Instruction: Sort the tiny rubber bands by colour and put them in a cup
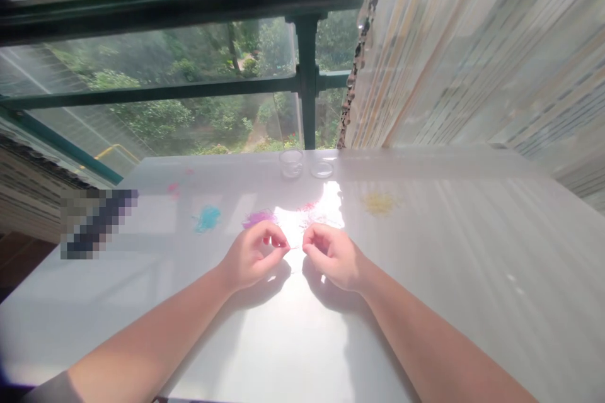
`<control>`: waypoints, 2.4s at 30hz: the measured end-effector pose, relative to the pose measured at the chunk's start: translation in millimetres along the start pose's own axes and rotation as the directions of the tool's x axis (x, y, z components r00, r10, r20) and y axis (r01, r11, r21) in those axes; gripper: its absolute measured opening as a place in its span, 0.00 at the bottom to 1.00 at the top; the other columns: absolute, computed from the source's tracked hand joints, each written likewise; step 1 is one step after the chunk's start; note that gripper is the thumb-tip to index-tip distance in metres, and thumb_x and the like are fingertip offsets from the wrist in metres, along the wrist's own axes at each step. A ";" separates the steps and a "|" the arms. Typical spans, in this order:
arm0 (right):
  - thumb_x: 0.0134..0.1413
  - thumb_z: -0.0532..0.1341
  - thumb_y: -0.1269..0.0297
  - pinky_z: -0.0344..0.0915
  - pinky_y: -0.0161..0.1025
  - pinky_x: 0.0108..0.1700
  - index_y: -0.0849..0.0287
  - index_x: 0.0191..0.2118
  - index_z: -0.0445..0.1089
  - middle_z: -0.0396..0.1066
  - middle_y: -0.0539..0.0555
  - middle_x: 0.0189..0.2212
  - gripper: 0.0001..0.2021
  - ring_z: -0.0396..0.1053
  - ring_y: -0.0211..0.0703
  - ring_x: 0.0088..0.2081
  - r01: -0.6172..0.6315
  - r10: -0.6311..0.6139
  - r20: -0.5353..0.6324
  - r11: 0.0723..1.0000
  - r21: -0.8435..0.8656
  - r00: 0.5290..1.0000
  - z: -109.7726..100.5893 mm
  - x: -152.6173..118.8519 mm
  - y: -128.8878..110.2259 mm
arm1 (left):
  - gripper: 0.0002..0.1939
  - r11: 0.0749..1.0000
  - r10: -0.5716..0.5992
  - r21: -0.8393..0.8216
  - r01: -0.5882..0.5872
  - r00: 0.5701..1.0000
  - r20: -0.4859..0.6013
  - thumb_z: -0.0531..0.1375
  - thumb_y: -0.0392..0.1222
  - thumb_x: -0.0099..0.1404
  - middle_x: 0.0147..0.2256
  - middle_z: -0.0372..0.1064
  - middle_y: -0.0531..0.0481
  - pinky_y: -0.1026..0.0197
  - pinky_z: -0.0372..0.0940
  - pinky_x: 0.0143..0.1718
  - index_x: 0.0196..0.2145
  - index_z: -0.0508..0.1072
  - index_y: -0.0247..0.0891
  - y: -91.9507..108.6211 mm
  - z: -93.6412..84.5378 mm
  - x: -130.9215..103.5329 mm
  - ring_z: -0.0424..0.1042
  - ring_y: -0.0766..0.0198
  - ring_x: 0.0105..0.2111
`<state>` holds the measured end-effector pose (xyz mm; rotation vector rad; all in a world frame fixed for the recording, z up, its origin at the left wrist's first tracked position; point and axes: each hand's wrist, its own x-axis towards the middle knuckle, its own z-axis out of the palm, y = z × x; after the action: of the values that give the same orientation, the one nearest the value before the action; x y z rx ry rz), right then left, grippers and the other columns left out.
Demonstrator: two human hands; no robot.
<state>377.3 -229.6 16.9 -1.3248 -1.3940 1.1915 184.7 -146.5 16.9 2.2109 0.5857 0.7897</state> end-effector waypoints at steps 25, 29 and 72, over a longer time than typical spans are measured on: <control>0.56 0.56 0.70 0.59 0.34 0.27 0.58 0.30 0.64 0.62 0.45 0.20 0.04 0.61 0.34 0.22 0.039 -0.039 0.011 0.999 0.003 0.999 0.7 0.3 2.8 | 0.05 1.000 0.020 0.020 -0.020 1.000 0.023 0.58 0.33 0.60 0.32 0.71 0.51 0.63 0.61 0.34 0.36 0.69 0.38 -3.1 -2.5 0.0 0.67 0.66 0.31; 0.55 0.57 0.69 0.60 0.34 0.27 0.58 0.29 0.64 0.64 0.46 0.21 0.04 0.62 0.35 0.23 0.030 -0.029 0.016 0.999 -0.036 0.999 0.8 0.2 2.6 | 0.04 0.999 0.023 0.025 -0.026 0.993 0.118 0.59 0.36 0.60 0.30 0.70 0.52 0.62 0.61 0.35 0.35 0.71 0.38 0.7 0.1 0.5 0.66 0.66 0.31; 0.53 0.56 0.72 0.64 0.35 0.29 0.57 0.28 0.61 0.67 0.47 0.21 0.05 0.66 0.36 0.24 0.039 -0.037 0.023 0.995 -0.089 0.999 -3.0 -2.3 -0.8 | 0.05 0.999 0.027 0.031 -0.032 0.991 0.135 0.56 0.33 0.58 0.26 0.69 0.52 0.61 0.60 0.35 0.26 0.69 0.38 3.0 -6.1 1.4 0.65 0.66 0.28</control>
<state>380.2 -231.7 18.3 -1.3450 -1.4961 1.1326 182.0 -144.7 23.0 2.2870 0.5044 0.6439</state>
